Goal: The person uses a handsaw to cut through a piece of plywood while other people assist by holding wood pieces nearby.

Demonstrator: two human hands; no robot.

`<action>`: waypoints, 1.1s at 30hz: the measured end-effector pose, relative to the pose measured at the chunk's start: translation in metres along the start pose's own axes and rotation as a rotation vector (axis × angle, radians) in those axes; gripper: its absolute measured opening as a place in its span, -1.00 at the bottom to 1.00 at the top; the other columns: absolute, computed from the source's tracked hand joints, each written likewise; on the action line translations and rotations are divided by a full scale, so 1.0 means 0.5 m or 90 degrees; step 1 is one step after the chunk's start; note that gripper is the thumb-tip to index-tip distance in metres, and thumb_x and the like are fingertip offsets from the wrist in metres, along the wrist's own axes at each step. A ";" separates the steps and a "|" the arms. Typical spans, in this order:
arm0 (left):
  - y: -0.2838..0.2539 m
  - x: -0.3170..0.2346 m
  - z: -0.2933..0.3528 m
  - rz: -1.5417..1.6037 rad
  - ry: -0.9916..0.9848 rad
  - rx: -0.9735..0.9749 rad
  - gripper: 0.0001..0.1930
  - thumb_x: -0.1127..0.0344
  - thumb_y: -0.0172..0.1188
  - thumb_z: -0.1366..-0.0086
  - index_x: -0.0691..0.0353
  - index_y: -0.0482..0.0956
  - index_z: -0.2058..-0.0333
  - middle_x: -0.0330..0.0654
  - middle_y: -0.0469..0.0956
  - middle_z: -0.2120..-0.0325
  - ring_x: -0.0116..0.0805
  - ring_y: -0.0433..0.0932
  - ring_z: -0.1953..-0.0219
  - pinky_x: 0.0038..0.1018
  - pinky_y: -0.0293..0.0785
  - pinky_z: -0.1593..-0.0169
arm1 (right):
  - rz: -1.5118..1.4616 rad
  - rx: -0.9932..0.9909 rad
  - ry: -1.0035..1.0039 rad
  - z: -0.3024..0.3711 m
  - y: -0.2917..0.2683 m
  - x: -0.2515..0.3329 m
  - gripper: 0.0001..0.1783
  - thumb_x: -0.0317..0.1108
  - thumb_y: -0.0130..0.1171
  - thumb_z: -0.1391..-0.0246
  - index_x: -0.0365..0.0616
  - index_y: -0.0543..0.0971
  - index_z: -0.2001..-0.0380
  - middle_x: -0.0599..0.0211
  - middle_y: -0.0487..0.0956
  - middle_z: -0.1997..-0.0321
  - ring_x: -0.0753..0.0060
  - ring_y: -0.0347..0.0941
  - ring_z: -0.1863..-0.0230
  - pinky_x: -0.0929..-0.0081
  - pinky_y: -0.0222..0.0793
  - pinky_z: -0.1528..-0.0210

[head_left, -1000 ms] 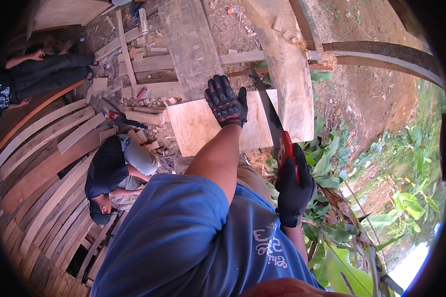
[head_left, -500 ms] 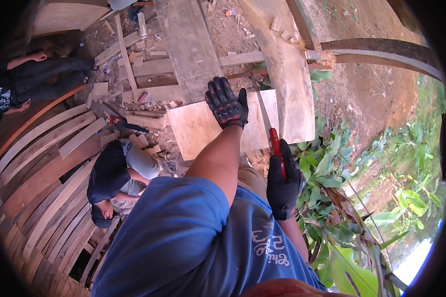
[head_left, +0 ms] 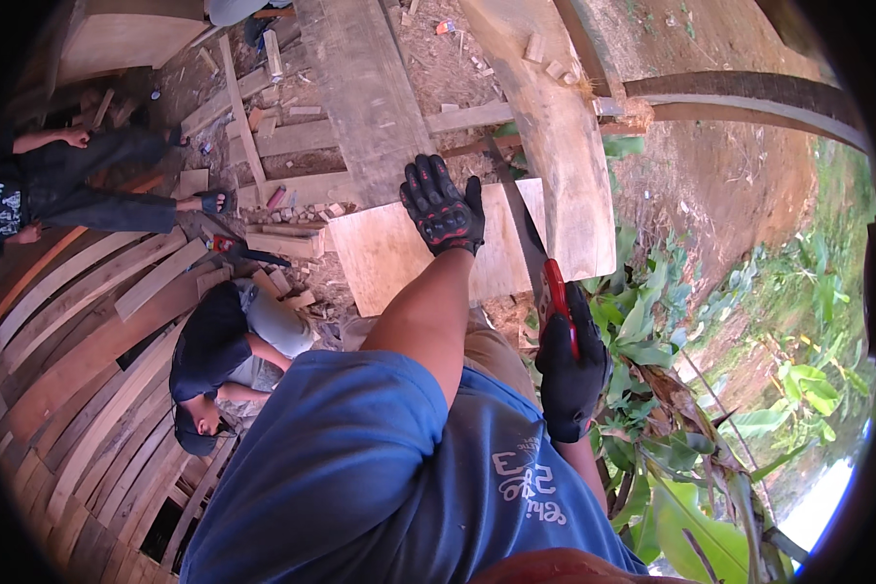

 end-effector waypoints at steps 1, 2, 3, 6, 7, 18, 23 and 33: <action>0.001 0.001 0.002 -0.001 0.003 -0.002 -0.16 -0.22 0.14 -0.51 0.19 0.24 -0.55 -0.02 0.11 -0.62 0.05 -0.03 -0.67 0.09 -0.20 -0.66 | -0.015 0.008 0.022 0.000 0.008 -0.006 -0.53 -0.35 0.25 -0.44 -0.16 0.59 -0.36 -0.08 0.74 -0.18 -0.05 0.76 -0.07 0.16 0.64 -0.09; 0.003 0.003 0.000 0.000 0.002 -0.005 -0.16 -0.23 0.14 -0.51 0.18 0.24 -0.55 -0.02 0.11 -0.62 0.05 -0.03 -0.67 0.09 -0.20 -0.66 | -0.030 0.017 0.045 0.000 0.015 -0.012 -0.53 -0.35 0.25 -0.44 -0.17 0.59 -0.35 -0.08 0.74 -0.18 -0.05 0.76 -0.07 0.16 0.63 -0.09; 0.005 0.002 0.001 0.004 0.002 -0.006 -0.16 -0.24 0.13 -0.51 0.18 0.24 -0.55 -0.02 0.11 -0.62 0.04 -0.03 -0.67 0.09 -0.19 -0.66 | -0.043 0.023 0.070 0.003 0.021 -0.017 -0.53 -0.35 0.25 -0.44 -0.18 0.59 -0.35 -0.09 0.74 -0.18 -0.04 0.76 -0.07 0.16 0.63 -0.10; 0.008 0.003 0.002 -0.002 0.004 -0.002 -0.16 -0.26 0.11 -0.51 0.17 0.24 -0.56 -0.02 0.11 -0.62 0.04 -0.03 -0.67 0.10 -0.19 -0.66 | -0.041 0.037 0.077 -0.024 0.035 0.000 -0.54 -0.34 0.25 -0.44 -0.17 0.60 -0.34 -0.11 0.76 -0.11 -0.03 0.77 -0.03 0.16 0.63 -0.06; 0.009 0.003 0.003 -0.008 0.003 -0.001 -0.15 -0.27 0.10 -0.52 0.17 0.24 -0.56 -0.02 0.11 -0.62 0.04 -0.03 -0.67 0.10 -0.19 -0.66 | -0.035 0.039 0.072 -0.033 0.033 0.011 -0.55 -0.33 0.25 -0.44 -0.17 0.61 -0.33 -0.11 0.77 -0.08 -0.04 0.78 -0.01 0.16 0.63 -0.04; 0.008 0.000 -0.002 -0.040 0.000 0.009 -0.13 -0.29 0.08 -0.52 0.19 0.23 -0.56 -0.02 0.10 -0.63 0.05 -0.02 -0.67 0.11 -0.18 -0.65 | 0.034 -0.049 -0.003 -0.085 -0.008 0.007 -0.56 -0.25 0.28 -0.42 -0.15 0.66 -0.28 -0.08 0.79 0.02 -0.03 0.78 0.13 0.18 0.62 0.09; 0.006 -0.002 -0.001 -0.014 0.000 0.017 -0.13 -0.29 0.06 -0.52 0.19 0.21 -0.57 -0.03 0.09 -0.64 0.04 -0.06 -0.68 0.10 -0.22 -0.66 | -0.027 -0.041 0.057 -0.080 -0.017 -0.060 -0.58 -0.33 0.24 -0.44 -0.15 0.68 -0.29 0.13 0.79 0.10 0.42 0.67 0.19 0.38 0.58 0.10; 0.005 0.000 -0.001 -0.043 -0.012 0.036 -0.12 -0.26 0.11 -0.50 0.22 0.21 -0.57 -0.04 0.10 -0.63 0.04 -0.05 -0.68 0.08 -0.21 -0.66 | -0.047 0.006 0.033 -0.032 0.019 -0.033 -0.56 -0.32 0.26 -0.42 -0.13 0.66 -0.30 -0.09 0.79 0.00 0.01 0.81 0.10 0.19 0.65 0.04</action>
Point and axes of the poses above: each hand's wrist, its own z-axis away from the middle knuckle, its own y-axis out of the palm, x = y × z, the point moved 9 cm from there along -z, towards the middle knuckle
